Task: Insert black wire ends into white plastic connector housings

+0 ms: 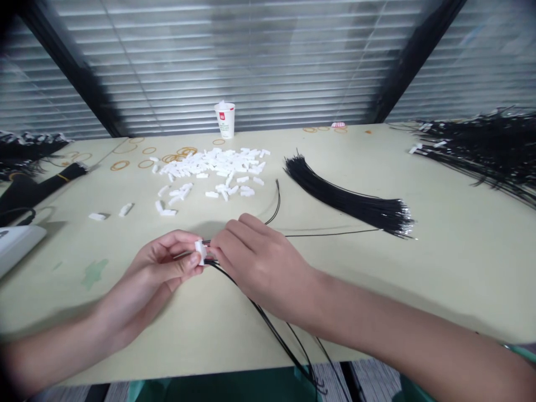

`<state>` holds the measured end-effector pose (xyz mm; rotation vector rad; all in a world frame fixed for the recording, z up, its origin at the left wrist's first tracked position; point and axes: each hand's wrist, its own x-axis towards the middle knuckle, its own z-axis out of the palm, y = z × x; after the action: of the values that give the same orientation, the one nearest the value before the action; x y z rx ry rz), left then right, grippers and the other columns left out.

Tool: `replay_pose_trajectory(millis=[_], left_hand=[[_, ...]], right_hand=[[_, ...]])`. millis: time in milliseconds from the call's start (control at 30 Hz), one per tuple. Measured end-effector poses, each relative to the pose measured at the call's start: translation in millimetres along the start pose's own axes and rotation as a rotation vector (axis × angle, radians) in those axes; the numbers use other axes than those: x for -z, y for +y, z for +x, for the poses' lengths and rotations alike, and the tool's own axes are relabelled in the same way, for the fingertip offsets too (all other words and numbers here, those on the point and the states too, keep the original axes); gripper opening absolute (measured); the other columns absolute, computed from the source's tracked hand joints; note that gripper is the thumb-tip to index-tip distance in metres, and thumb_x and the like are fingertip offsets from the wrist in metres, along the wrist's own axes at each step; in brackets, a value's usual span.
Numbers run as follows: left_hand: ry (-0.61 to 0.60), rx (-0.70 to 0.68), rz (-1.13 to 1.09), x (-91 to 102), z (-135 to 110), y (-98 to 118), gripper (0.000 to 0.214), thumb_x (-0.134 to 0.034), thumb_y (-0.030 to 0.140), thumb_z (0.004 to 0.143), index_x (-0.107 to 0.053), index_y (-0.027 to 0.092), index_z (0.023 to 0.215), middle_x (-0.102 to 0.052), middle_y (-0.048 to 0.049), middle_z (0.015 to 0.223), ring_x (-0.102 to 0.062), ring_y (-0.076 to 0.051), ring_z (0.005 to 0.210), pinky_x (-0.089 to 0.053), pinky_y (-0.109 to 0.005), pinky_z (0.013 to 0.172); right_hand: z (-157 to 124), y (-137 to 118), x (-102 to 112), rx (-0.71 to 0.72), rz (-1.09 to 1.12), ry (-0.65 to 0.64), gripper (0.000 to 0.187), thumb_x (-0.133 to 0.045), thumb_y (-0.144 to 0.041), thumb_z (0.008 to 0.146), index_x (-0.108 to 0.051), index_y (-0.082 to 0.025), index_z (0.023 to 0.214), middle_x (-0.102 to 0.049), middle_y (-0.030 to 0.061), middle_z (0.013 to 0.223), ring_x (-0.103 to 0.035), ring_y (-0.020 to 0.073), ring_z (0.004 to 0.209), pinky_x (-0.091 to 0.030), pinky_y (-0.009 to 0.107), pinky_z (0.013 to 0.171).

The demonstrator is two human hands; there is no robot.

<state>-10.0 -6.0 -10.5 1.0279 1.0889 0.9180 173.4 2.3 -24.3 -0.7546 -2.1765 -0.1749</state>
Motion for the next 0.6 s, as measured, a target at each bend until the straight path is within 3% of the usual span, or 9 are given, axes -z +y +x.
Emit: replay_pose_trajectory(millis=[300,600], left_hand=[[0.013,-0.008,0.003,1.0,0.1,-1.7,0.017,-0.069,0.015,0.072,-0.062,0.018,0.087,-0.061,-0.0003,0.084,-0.054,-0.011,0.079,-0.043,-0.02,0.072],[0.018,-0.012,0.001,1.5,1.6,-3.2,0.018,-0.07,0.015,0.071,-0.062,0.017,0.087,-0.061,-0.0009,0.085,-0.055,-0.012,0.08,-0.044,-0.021,0.073]], right_hand=[[-3.5,-0.3,-1.0,0.029,-0.081,-0.023,0.012,-0.051,-0.012,0.085,-0.059,-0.01,0.075,-0.054,0.0032,0.066,-0.045,0.0119,0.064,-0.039,0.027,0.059],[-5.4,-0.2,-1.2,0.037,-0.097,-0.028,0.01,-0.05,-0.012,0.085,-0.06,-0.009,0.081,-0.054,0.004,0.067,-0.045,0.0126,0.064,-0.04,0.027,0.059]])
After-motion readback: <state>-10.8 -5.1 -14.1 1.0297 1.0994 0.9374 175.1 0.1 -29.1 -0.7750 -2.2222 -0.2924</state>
